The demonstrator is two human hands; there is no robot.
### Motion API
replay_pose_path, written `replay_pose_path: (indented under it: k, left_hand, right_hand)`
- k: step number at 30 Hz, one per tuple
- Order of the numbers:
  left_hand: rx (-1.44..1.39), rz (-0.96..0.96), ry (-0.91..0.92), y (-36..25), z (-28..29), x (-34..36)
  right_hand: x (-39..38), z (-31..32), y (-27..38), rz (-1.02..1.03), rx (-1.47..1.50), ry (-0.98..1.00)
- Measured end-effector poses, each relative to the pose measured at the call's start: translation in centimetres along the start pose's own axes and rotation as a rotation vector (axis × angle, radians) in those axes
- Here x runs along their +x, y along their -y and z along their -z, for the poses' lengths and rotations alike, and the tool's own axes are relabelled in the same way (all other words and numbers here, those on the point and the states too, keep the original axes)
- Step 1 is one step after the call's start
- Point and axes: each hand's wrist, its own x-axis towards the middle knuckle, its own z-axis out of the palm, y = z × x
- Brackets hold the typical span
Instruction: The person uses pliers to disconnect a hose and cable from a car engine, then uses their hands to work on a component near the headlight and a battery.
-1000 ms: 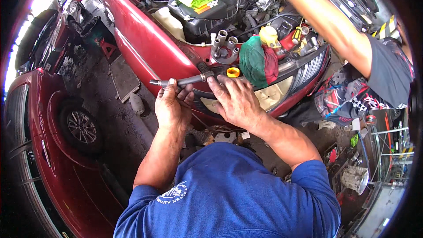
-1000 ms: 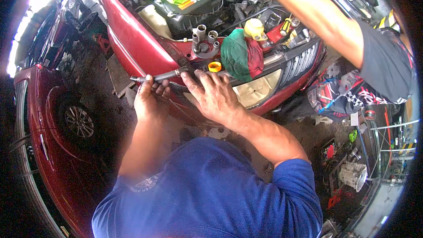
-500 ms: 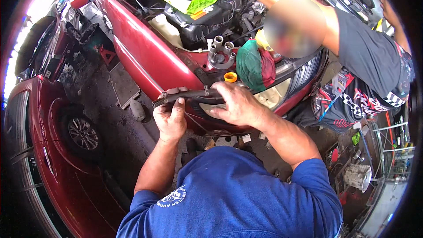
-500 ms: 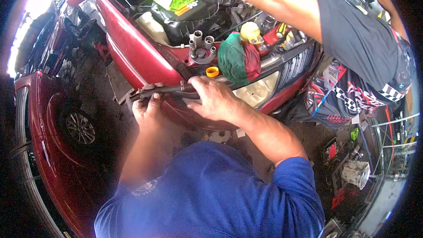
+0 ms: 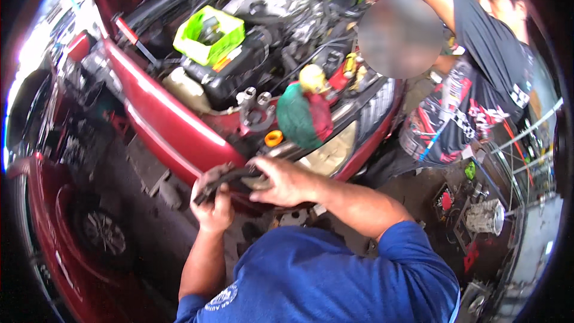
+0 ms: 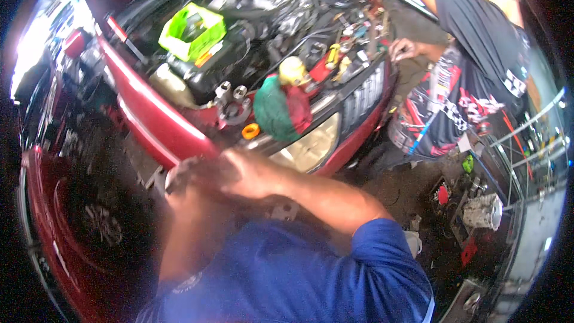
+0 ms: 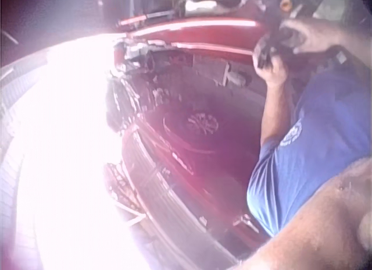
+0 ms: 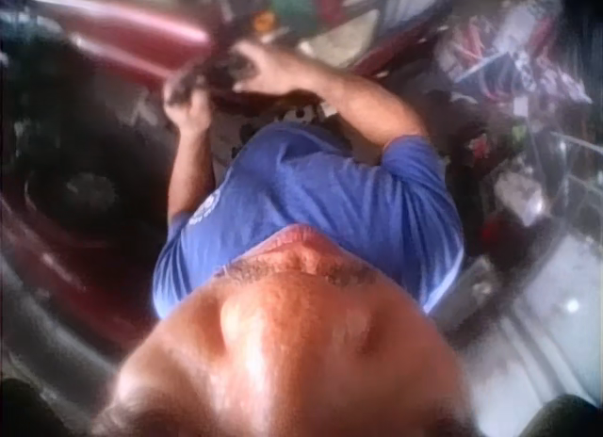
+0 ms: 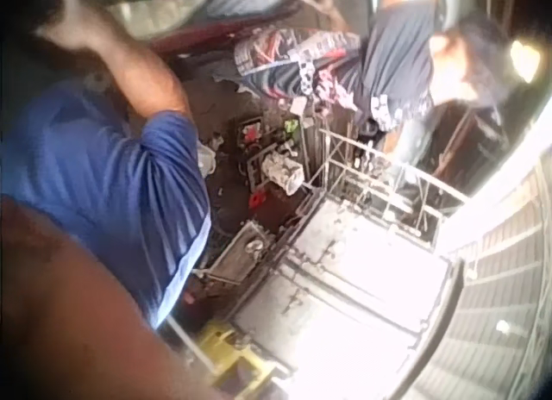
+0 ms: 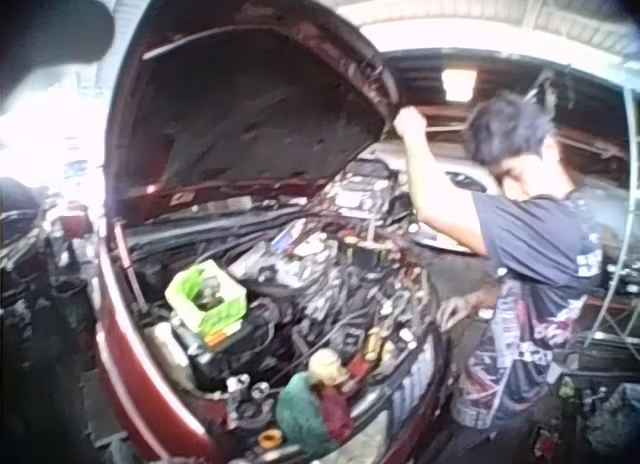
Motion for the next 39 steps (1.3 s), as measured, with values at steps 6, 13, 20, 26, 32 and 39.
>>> replay_pose_path:
  k: [6,13,20,26,32,39]
  left_hand:
    - [0.069,-0.066,0.007,2.1,-0.2,-0.6]
    - [-0.218,0.289,-0.219,3.0,-0.4,-1.0]
    - [-0.541,0.645,-0.411,0.5,-1.8,0.9]
    - [-0.412,0.512,-0.284,1.8,-0.7,-0.7]
    - [-0.036,0.036,0.097,2.1,-0.3,-1.3]
    - [0.292,-0.300,0.257,-1.5,0.0,0.6]
  right_hand:
    - [-0.8,1.0,0.5,0.041,0.197,0.008]
    - [-1.8,0.9,1.1,0.169,-0.180,-0.127]
    - [-1.9,-1.5,-1.3,0.262,-0.731,-0.355]
    - [-1.9,-1.1,-0.7,0.142,-0.444,-0.196]
    - [-2.0,-0.4,-1.1,0.080,-0.136,-0.094]
    - [-1.0,1.6,-1.1,-0.015,0.267,0.211]
